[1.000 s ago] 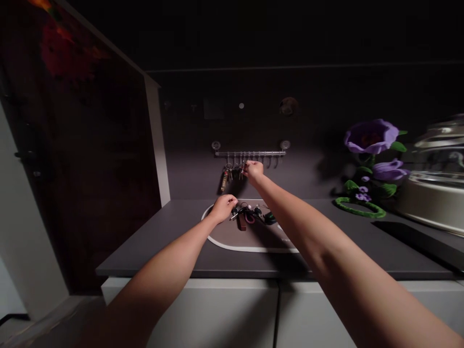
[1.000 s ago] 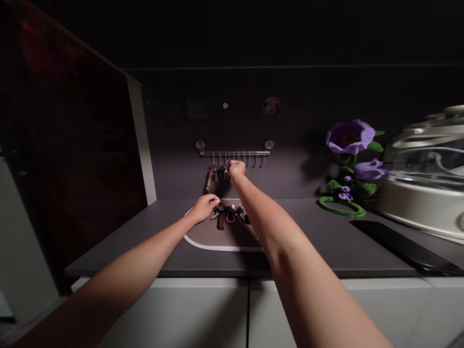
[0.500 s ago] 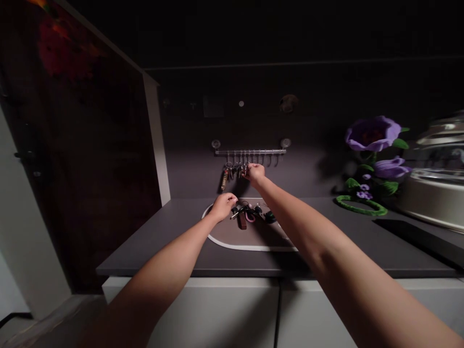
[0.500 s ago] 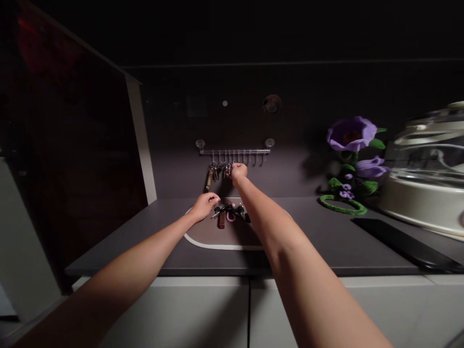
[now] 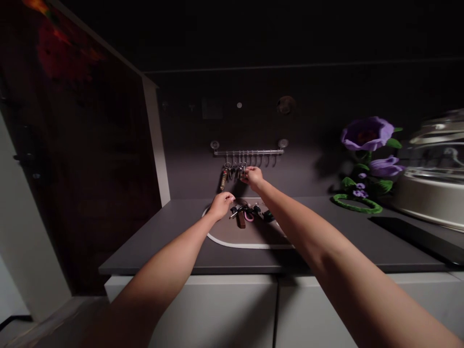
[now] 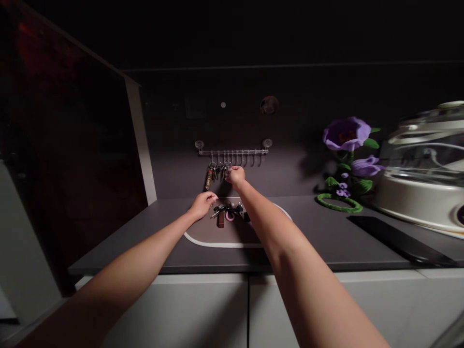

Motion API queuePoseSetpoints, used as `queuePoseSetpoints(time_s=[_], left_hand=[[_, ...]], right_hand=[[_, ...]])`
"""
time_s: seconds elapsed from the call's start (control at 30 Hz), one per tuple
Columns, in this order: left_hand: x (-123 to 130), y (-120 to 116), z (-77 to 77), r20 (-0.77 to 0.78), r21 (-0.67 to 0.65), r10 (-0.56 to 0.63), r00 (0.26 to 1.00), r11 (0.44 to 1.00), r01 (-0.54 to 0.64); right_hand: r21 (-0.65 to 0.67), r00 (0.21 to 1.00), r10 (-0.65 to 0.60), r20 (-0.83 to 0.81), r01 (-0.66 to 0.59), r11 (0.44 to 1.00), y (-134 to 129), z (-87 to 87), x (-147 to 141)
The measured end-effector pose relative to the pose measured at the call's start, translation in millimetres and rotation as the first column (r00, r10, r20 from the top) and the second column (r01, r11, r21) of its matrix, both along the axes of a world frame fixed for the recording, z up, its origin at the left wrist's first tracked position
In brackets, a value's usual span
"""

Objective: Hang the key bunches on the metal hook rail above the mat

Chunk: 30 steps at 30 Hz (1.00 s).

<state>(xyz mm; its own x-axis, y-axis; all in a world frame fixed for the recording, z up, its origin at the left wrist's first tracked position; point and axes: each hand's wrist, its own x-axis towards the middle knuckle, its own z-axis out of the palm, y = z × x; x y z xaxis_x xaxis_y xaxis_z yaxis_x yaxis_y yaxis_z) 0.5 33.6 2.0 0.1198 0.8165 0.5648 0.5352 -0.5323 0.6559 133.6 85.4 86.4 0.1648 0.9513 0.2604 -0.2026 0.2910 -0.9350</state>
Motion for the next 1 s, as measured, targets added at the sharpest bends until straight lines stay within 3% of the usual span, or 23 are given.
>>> queuePoseSetpoints(time_s=[0.2,0.43,0.7,0.9,1.0], left_hand=[[-3,1,-1.2,-0.008,0.015,0.010,1.000,1.000,-0.010],[-4,-1,-0.2,-0.091,0.019,0.008,0.996,1.000,-0.006],[-7,0,-1.7,-0.203,0.026,0.017,0.979,1.000,-0.012],[-9,-1,-4.1,-0.275,-0.014,0.059,0.960,0.998,-0.065],[-9,-4,-2.8,-0.297,-0.057,0.033,0.954,0.997,-0.052]], right_hand=[[-0.027,0.999,0.011,0.040,-0.010,1.000,-9,0.4,3],[-0.039,0.980,-0.076,0.183,0.085,0.996,-20,-4.9,6],[0.059,0.944,-0.054,0.326,0.037,0.998,-42,-28.2,8],[0.211,0.813,-0.125,0.569,0.003,0.977,-54,-56.4,14],[0.268,0.687,-0.155,0.710,-0.061,0.961,-57,-64.0,16]])
